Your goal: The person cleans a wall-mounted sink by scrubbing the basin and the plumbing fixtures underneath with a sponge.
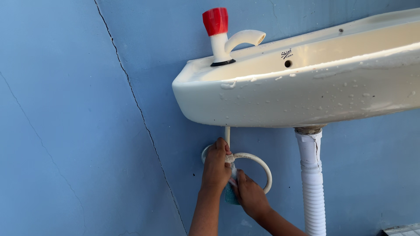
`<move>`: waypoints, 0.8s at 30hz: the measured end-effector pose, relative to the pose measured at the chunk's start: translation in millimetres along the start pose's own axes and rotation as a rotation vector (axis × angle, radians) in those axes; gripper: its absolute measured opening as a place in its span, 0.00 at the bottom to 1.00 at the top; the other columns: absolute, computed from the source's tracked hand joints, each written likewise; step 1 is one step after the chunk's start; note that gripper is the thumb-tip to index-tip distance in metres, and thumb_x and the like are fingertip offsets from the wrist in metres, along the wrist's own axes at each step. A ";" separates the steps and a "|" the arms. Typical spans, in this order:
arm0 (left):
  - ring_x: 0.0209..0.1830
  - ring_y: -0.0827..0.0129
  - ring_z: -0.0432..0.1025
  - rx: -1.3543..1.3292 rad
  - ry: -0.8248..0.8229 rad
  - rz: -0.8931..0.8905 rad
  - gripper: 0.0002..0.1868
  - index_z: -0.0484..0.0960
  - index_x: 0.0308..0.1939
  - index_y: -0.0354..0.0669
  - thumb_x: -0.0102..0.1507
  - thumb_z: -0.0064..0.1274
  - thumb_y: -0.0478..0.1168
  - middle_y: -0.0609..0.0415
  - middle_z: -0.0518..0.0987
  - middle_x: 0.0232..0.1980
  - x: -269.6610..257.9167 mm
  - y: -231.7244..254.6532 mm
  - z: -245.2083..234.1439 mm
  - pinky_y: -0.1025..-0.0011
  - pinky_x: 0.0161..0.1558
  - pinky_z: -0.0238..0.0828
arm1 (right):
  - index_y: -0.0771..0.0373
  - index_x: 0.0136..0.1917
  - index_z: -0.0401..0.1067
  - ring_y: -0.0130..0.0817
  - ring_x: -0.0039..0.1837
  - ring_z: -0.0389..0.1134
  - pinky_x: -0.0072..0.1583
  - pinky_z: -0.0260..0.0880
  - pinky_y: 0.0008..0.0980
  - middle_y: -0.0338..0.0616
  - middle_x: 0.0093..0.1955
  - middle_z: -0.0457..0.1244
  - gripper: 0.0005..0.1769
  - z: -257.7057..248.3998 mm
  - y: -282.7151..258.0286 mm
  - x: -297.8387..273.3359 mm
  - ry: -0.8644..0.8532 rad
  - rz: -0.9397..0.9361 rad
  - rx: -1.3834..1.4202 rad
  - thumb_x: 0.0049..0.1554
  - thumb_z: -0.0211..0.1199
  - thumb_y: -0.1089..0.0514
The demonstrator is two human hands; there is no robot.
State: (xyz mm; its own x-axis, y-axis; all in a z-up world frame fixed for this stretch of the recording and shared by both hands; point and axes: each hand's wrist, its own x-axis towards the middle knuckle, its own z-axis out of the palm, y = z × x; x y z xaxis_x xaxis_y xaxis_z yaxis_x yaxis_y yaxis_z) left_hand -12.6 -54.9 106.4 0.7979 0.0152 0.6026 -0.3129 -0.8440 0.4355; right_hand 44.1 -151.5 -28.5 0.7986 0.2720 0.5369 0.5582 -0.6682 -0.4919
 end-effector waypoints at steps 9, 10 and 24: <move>0.53 0.66 0.77 -0.007 -0.019 -0.015 0.21 0.69 0.44 0.44 0.55 0.56 0.20 0.55 0.77 0.50 0.4 0.8 0.1 0.70 0.58 0.77 | 0.67 0.62 0.60 0.44 0.54 0.72 0.58 0.72 0.45 0.53 0.51 0.68 0.26 -29.4 35.1 5.6 -0.299 -0.076 -0.097 0.68 0.44 0.40; 0.53 0.66 0.77 0.002 -0.014 -0.001 0.21 0.69 0.44 0.43 0.55 0.56 0.19 0.54 0.77 0.50 0.5 -0.2 -0.4 0.70 0.59 0.79 | 0.67 0.64 0.60 0.42 0.54 0.72 0.59 0.71 0.44 0.52 0.51 0.68 0.26 -23.0 21.2 7.7 -0.311 0.006 0.104 0.68 0.44 0.41; 0.43 0.66 0.77 0.292 0.035 -0.368 0.22 0.81 0.41 0.37 0.68 0.50 0.55 0.51 0.72 0.50 34.1 15.0 27.5 0.67 0.41 0.81 | 0.67 0.73 0.51 0.43 0.61 0.67 0.64 0.67 0.44 0.56 0.60 0.64 0.29 -10.5 -4.2 23.3 -0.077 -0.008 0.723 0.63 0.47 0.50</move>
State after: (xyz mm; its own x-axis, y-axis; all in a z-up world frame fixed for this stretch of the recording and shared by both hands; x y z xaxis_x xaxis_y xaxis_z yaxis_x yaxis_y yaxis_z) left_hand 24.1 -81.8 115.1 0.8092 0.3558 0.4676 0.1496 -0.8944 0.4216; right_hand 58.0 -149.6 -6.7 0.7923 0.3407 0.5061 0.5523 -0.0481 -0.8322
